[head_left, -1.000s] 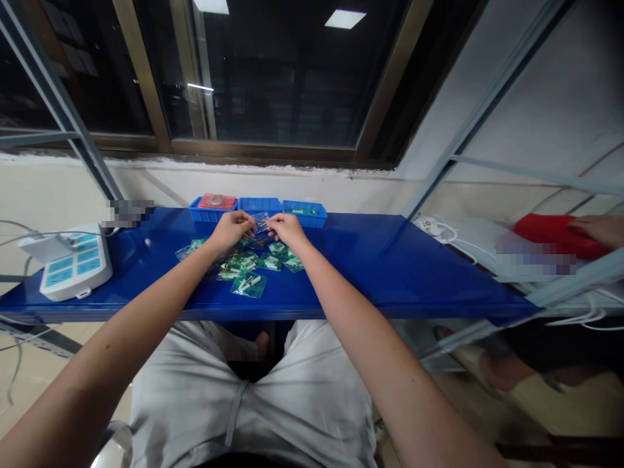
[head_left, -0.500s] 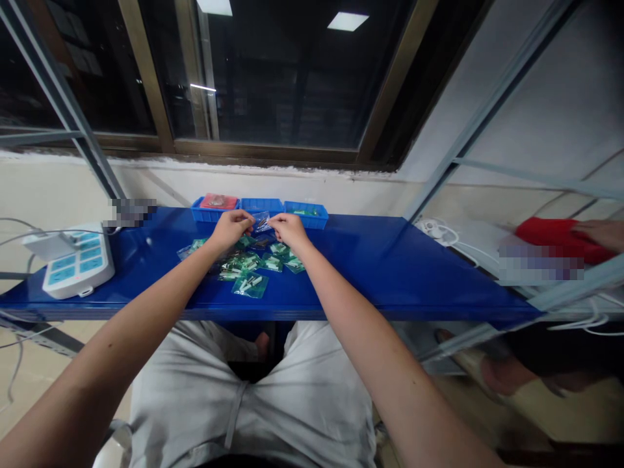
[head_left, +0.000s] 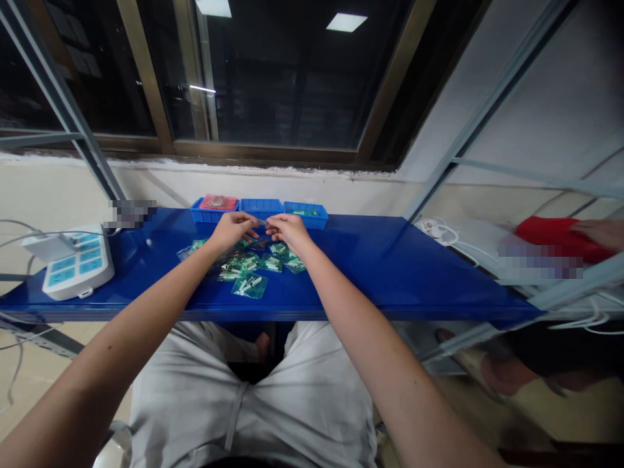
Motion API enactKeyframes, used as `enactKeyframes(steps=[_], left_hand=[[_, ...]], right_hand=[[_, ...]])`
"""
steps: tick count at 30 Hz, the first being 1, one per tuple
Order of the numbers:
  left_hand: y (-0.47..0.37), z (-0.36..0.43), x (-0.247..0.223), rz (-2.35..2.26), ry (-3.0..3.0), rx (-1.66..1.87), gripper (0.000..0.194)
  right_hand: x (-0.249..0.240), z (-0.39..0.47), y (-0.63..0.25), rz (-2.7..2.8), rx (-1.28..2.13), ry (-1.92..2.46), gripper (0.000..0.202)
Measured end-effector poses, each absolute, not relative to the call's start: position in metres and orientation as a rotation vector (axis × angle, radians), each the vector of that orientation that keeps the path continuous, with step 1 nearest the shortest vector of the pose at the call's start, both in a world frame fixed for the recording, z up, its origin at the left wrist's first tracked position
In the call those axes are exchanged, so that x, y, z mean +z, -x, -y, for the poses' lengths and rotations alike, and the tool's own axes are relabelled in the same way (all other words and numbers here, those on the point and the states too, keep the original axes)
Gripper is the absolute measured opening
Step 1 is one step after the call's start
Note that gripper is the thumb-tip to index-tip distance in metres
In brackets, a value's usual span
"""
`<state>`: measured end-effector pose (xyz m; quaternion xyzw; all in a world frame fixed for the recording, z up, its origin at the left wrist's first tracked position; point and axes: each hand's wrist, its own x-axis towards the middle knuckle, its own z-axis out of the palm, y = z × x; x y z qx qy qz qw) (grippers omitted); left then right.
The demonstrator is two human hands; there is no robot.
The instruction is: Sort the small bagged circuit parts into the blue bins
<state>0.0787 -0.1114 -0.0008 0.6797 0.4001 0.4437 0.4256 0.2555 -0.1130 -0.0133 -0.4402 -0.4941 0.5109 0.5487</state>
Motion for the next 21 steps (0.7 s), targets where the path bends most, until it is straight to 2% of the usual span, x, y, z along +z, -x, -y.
enactKeyframes(steps=[6,11,21], left_hand=[[-0.0784,0.1044,-0.0066,-0.995,-1.738,1.117,0.005],[-0.0773,0.1016,-0.0090,-0.956,-1.750,1.143,0.008],[-0.0780,0.1013,-0.0098,-0.979,-1.735,1.145,0.004]], right_hand=[[-0.0210,0.1052,-0.2560,1.322,0.984,1.037,0.018],[-0.0217,0.1057,-0.2562,1.424,0.866,1.060,0.013],[-0.0214,0.1046,-0.2564,1.438,0.857,1.145,0.004]])
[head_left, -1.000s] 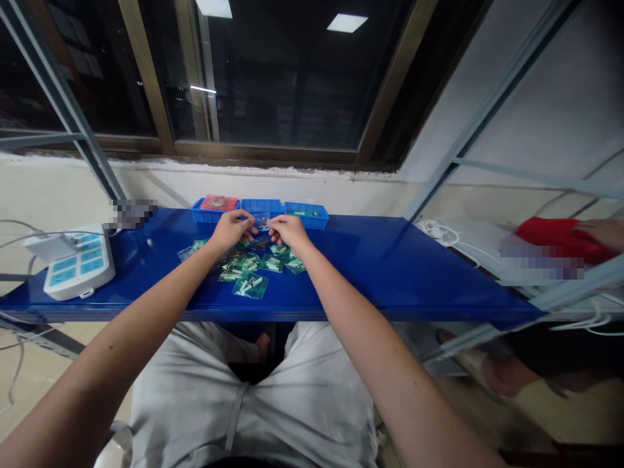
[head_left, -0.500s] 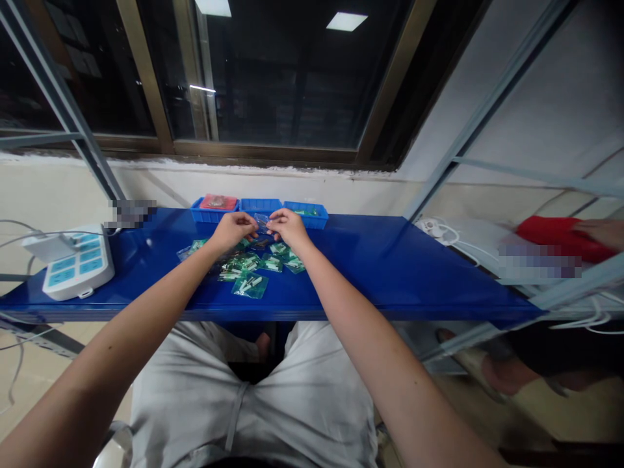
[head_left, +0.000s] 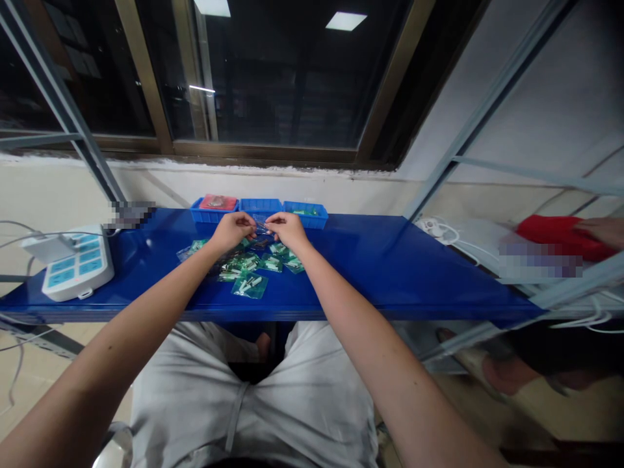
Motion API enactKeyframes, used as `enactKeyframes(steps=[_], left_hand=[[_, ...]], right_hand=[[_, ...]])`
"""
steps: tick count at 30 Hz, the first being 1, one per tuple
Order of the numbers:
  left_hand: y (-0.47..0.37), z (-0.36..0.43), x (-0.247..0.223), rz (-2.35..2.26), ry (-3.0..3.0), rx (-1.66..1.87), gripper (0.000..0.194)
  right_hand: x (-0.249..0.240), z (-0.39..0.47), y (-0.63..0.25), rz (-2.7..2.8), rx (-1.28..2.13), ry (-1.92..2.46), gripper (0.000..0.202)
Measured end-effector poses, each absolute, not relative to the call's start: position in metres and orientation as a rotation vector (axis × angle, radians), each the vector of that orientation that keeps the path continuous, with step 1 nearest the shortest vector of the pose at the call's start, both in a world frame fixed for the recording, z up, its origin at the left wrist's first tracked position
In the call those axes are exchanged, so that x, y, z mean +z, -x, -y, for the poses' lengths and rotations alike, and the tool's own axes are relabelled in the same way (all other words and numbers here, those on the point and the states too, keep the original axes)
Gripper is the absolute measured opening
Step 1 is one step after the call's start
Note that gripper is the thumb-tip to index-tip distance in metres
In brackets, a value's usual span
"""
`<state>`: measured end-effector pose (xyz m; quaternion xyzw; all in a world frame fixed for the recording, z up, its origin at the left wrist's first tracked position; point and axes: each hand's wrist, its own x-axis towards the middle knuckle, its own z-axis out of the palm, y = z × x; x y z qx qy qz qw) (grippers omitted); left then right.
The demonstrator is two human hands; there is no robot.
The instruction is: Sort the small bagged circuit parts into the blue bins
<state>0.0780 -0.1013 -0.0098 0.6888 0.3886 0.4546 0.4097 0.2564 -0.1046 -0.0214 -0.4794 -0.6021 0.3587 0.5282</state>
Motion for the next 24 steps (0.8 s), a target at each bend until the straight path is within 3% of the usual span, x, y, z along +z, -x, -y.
enactKeyframes(steps=[3,8,16,22,24], left_hand=[[-0.077,0.100,-0.010,-1.007,-1.678,1.172,0.008],[-0.076,0.093,-0.010,-0.966,-1.618,1.199,0.038],[-0.080,0.080,-0.009,-0.821,-1.536,1.098,0.066],[-0.071,0.088,-0.009,-1.143,-2.199,0.947,0.044],[-0.069,0.094,-0.010,-1.197,-2.403,0.836,0.047]], right_hand=[[-0.022,0.104,-0.256,1.386,0.887,1.147,0.006],[-0.024,0.100,-0.255,1.339,0.892,1.186,0.009],[-0.027,0.096,-0.257,1.354,0.921,1.217,0.009],[-0.028,0.097,-0.258,1.400,0.909,1.237,0.008],[-0.029,0.096,-0.258,1.415,0.885,1.243,0.008]])
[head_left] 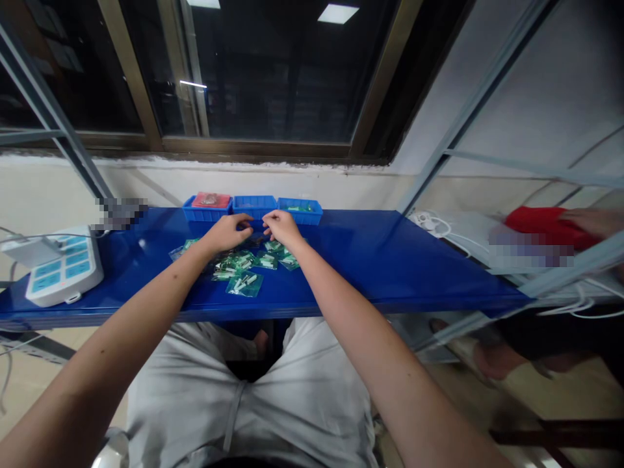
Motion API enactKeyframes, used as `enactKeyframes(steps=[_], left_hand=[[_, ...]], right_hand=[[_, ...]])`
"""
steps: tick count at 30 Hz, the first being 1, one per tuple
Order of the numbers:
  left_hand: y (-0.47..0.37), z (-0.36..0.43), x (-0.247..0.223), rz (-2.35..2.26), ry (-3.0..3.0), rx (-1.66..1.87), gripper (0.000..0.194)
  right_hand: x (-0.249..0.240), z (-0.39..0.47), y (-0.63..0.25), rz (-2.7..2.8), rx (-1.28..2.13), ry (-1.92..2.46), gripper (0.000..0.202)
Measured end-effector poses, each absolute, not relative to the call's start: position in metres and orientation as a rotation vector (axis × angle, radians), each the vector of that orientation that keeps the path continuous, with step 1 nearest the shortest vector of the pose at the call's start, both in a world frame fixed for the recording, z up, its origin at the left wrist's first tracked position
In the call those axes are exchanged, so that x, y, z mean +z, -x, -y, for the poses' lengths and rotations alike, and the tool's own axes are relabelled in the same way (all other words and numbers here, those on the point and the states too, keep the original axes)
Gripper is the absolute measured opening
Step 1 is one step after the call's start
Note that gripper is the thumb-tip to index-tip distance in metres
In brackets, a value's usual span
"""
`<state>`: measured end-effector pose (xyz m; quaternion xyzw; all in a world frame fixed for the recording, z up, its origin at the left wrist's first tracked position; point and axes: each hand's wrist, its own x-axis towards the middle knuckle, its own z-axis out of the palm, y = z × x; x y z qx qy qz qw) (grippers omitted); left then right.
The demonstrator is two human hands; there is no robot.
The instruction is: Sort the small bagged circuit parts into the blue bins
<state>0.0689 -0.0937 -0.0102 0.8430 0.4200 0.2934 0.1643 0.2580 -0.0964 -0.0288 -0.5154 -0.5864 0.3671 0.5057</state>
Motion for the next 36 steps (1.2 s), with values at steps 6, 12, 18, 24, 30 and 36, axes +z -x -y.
enactKeyframes(steps=[6,12,18,24,30,36], left_hand=[[-0.072,0.100,-0.017,-1.126,-2.653,0.569,0.058],[-0.080,0.099,-0.020,-1.007,-2.705,0.656,0.024],[-0.081,0.103,-0.017,-1.090,-2.537,0.866,0.022],[-0.081,0.104,-0.010,-1.194,-2.116,1.211,0.028],[-0.083,0.103,-0.009,-1.074,-1.781,1.113,0.025],[-0.083,0.105,-0.008,-1.123,-1.763,1.121,0.016]], right_hand=[[-0.029,0.099,-0.258,1.455,0.803,1.278,0.008],[-0.034,0.097,-0.259,1.516,0.717,1.292,0.009],[-0.037,0.091,-0.261,1.530,0.637,1.270,0.011],[-0.030,0.096,-0.259,1.489,0.838,1.108,0.021],[-0.025,0.100,-0.258,1.426,0.930,1.154,0.013],[-0.024,0.102,-0.259,1.434,0.895,1.186,0.018]])
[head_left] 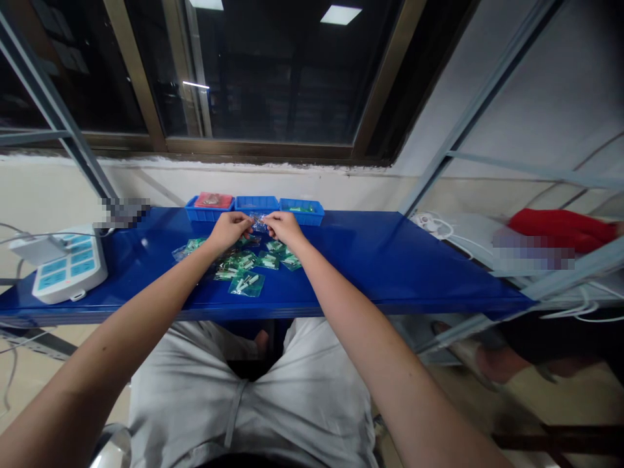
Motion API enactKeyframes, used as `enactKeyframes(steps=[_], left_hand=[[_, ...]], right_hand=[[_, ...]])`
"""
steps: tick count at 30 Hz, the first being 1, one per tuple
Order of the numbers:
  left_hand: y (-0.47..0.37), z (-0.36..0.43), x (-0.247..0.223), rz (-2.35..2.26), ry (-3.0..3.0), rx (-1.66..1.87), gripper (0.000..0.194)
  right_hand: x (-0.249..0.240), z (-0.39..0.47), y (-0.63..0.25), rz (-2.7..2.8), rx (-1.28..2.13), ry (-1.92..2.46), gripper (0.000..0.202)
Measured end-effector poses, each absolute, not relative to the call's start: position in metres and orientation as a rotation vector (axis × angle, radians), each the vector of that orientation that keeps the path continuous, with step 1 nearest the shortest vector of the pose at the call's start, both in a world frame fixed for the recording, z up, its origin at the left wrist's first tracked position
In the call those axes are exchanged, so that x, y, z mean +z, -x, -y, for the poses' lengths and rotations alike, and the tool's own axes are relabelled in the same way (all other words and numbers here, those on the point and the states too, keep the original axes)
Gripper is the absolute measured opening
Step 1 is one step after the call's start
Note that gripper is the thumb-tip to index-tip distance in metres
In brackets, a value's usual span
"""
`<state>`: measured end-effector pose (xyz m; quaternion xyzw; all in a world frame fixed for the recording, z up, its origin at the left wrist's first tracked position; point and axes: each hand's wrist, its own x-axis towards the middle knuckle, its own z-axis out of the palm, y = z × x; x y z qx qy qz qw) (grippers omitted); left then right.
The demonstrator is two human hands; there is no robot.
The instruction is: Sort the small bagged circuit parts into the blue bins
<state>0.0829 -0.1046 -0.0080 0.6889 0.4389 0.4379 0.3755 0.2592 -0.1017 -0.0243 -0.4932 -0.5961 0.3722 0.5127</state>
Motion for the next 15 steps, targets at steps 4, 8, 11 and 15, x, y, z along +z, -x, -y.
enactKeyframes(steps=[4,8,11,15], left_hand=[[-0.0815,0.1072,-0.0068,-1.158,-1.835,1.135,0.018],[-0.0815,0.1097,-0.0054,-1.152,-1.826,1.117,0.018],[-0.0819,0.1113,-0.0047,-1.148,-1.788,1.105,0.017],[-0.0825,0.1136,-0.0030,-1.108,-1.748,1.095,0.017]], right_hand=[[-0.0226,0.1037,-0.2587,1.420,0.920,1.190,0.018],[-0.0214,0.1049,-0.2582,1.413,0.964,1.177,0.020],[-0.0196,0.1072,-0.2575,1.409,1.021,1.162,0.019],[-0.0153,0.1112,-0.2555,1.344,1.147,1.164,0.014]])
